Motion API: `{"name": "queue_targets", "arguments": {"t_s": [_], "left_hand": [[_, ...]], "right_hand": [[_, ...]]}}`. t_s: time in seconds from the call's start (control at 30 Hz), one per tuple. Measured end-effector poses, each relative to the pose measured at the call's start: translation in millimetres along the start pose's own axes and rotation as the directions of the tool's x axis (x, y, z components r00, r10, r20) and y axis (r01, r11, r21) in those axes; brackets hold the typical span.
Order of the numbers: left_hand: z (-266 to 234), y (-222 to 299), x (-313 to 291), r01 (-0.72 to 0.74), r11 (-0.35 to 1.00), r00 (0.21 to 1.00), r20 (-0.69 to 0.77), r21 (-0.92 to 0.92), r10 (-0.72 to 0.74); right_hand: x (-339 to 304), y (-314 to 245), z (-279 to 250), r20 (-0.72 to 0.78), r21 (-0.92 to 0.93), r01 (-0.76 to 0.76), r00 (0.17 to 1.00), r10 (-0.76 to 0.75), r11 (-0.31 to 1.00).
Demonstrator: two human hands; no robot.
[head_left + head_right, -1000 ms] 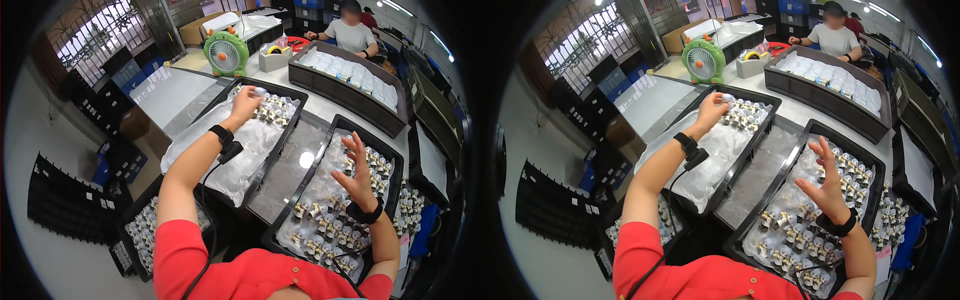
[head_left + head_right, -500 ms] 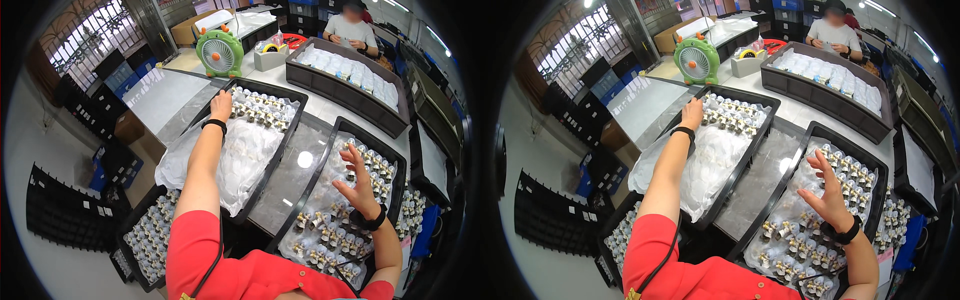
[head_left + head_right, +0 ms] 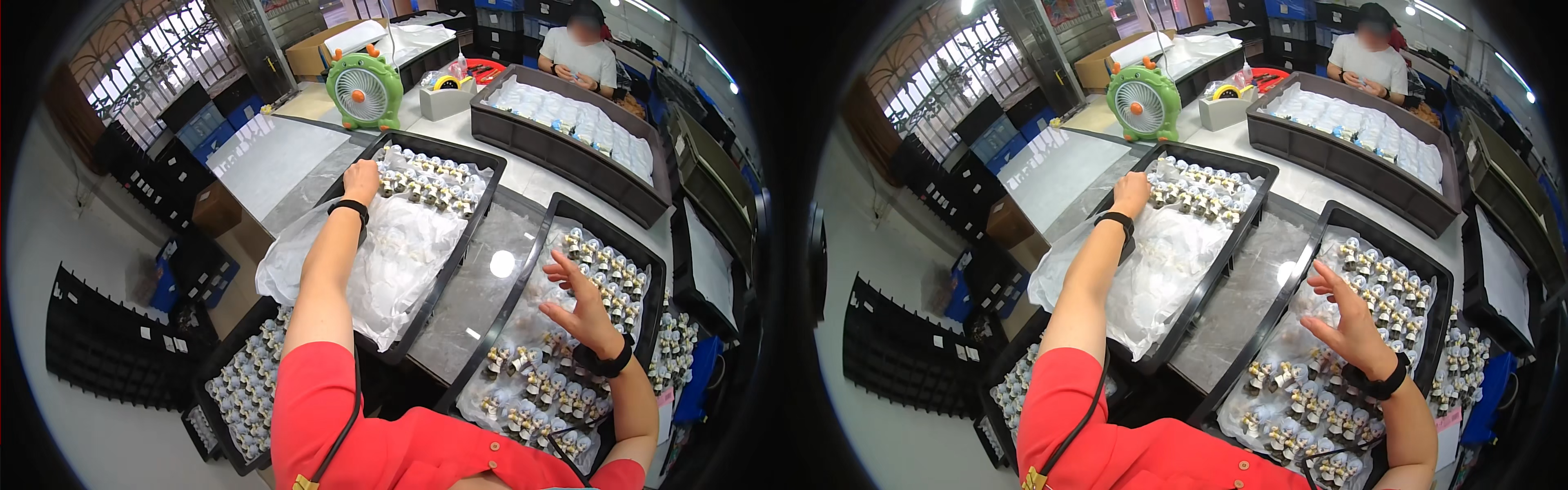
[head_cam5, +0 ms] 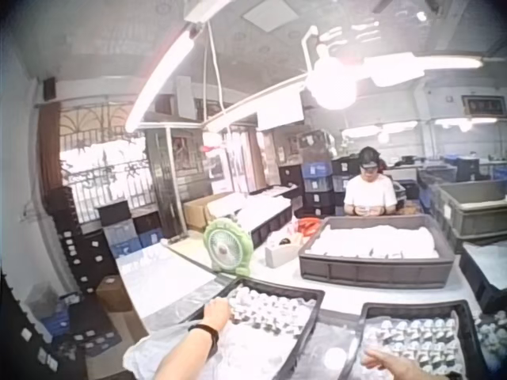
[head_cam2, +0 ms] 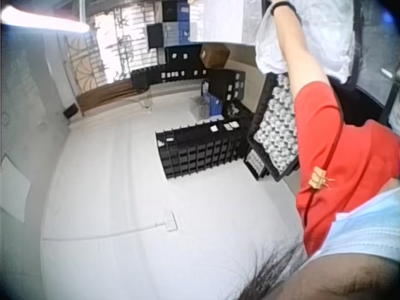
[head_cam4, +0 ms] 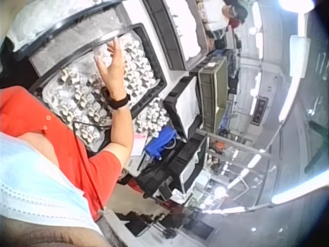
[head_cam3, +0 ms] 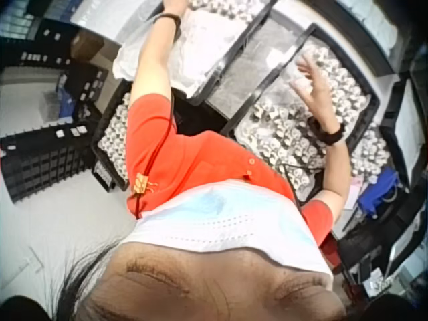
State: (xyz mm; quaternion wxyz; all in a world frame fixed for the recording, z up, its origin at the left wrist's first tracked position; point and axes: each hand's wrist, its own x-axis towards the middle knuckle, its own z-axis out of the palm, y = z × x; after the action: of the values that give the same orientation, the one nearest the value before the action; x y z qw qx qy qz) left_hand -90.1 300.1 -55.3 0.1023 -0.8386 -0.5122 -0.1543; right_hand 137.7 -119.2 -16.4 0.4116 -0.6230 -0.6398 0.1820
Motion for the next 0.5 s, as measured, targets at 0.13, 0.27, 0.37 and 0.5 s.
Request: {"name": "queue_targets", "arguments": {"t_s": [0.13,0.27,0.37,0.5], "left_hand": [[6.2,-2.4,2.0,-0.021,0.997,0.999,-0.043,-0.077,0.017],[19.0,-10.7,2.7,-0.009,0.994,0.995,-0.096,-0.111,-0.002],[-5.3,2.9,-8.2,-0.016,0.990,0.998,-0.066,-0.139,0.006],[-10.4,10.9,-16.8,0.081,0.979,0.989,0.136,-0.188,-0.056]], "right_hand": [[1.1,-2.8,-0.5,0.056,-0.021,0.007,0.998,-0.006,1.000],[3.3,-2.7,0.7,0.083,-0.023,0.010,0.996,-0.008,1.000],[0.5,-2.1,-0.7,0.091,-0.034,0.000,0.996,0.003,0.999],[0.9,-0.8,0.8,0.115,-0.042,-0.021,0.993,0.026,0.999]]}}
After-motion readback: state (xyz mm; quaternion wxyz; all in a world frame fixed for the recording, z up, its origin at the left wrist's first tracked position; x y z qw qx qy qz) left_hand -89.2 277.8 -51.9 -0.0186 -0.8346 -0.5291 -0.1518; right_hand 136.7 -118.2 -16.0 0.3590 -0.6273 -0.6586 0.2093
